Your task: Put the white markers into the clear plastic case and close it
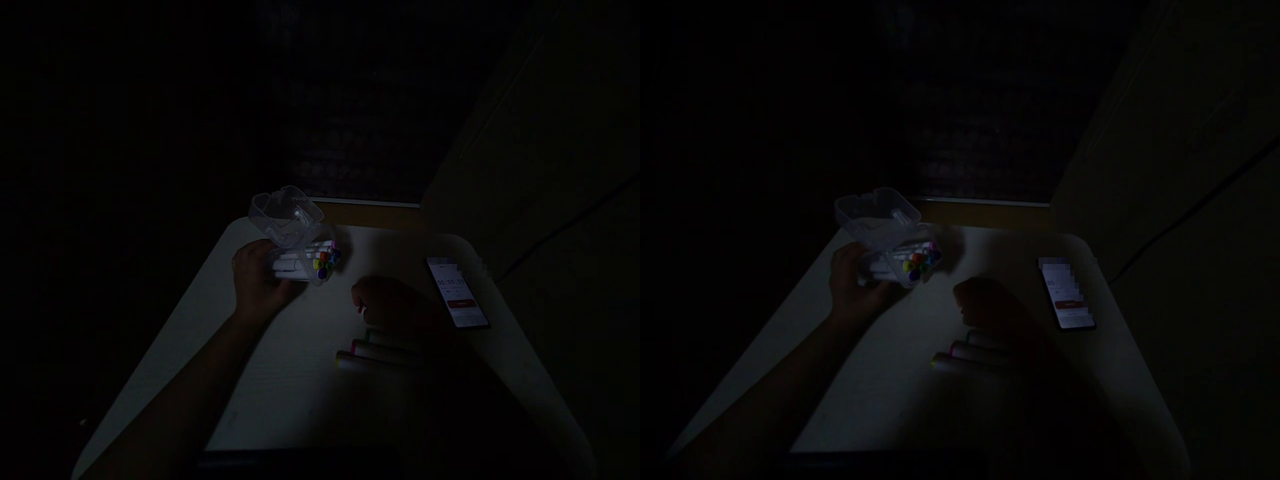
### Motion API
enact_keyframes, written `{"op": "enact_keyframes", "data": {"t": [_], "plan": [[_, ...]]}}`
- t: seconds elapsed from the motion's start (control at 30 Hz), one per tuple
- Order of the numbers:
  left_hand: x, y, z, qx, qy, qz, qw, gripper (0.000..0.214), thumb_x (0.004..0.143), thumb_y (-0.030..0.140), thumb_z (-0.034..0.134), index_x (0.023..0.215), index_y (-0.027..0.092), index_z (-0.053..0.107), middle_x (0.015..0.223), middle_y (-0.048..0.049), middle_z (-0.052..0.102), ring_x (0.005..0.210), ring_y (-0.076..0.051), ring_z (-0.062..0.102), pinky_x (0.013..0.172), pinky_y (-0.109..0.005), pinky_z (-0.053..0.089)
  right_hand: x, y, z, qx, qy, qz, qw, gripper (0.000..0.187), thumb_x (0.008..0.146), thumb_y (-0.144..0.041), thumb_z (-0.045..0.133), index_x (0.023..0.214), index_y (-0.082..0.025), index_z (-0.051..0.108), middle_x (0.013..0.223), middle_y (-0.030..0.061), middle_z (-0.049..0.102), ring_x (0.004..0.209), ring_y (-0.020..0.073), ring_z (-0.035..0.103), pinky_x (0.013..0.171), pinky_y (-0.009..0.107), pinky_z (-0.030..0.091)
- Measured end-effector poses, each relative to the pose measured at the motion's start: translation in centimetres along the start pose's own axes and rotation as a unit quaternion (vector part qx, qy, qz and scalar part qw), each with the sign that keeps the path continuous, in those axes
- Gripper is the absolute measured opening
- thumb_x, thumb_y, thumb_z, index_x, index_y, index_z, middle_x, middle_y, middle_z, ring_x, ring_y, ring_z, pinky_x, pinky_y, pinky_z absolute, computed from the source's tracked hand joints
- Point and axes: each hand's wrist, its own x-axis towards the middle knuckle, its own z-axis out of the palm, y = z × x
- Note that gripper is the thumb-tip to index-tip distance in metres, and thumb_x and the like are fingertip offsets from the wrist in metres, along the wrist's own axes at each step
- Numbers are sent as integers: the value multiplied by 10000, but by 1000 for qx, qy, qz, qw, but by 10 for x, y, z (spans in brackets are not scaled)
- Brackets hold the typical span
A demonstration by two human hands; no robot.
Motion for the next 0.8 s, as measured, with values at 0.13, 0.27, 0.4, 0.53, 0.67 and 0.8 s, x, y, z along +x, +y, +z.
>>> {"op": "enact_keyframes", "data": {"t": [0.13, 0.27, 0.4, 0.53, 0.67, 0.8], "plan": [[0, -1, 0, 9, -9, -8, 1000, 636, 581, 479, 717, 1128, 224, 513, 1080, -117, 614, 1027, -330, 578, 857, -473, 443, 6, 8, -9, -7, 43, -9, 999, 248, 735, -121, 544, 952, -183, 648, 969, 82, 704, 886, 202, 648, 694, 275, 443], [-1, -2, 0, 17, -24, -15, 999, 654, 579, 481, 720, 1146, 231, 510, 1078, -112, 615, 1029, -328, 577, 861, -470, 439, 2, 13, -23, 19, 119, 9, 993, 289, 748, -130, 524, 999, -175, 661, 976, 85, 700, 910, 199, 644, 758, 286, 457], [-1, -2, 1, 0, -1, 2, 1000, 655, 578, 458, 730, 1146, 226, 501, 1087, -111, 609, 1030, -324, 571, 863, -463, 433, -9, 12, -37, 59, 211, -10, 976, 261, 755, -121, 522, 967, -165, 667, 970, 74, 698, 885, 189, 639, 775, 297, 467], [-2, -2, 2, -13, 6, 5, 1000, 655, 578, 434, 740, 1145, 219, 493, 1098, -112, 599, 1035, -316, 565, 870, -453, 425, -16, 11, -43, 73, 305, -60, 948, 213, 743, -110, 559, 918, -165, 667, 915, 46, 698, 823, 158, 633, 750, 272, 474], [-2, -1, 2, 8, -9, -19, 1000, 695, 562, 476, 736, 1157, 223, 481, 1121, -114, 580, 1053, -326, 556, 873, -455, 419, -18, 11, -44, 68, 389, -110, 912, 197, 759, -121, 576, 930, -178, 656, 907, 25, 689, 766, 126, 620, 706, 248, 482], [-2, -3, 2, 10, -21, -38, 999, 664, 566, 500, 724, 1127, 234, 490, 1099, -109, 582, 1045, -329, 555, 872, -462, 422, -23, 7, -47, 51, 490, -130, 860, 173, 770, -149, 596, 931, -206, 629, 871, 1, 675, 718, 116, 608, 677, 258, 495]]}}
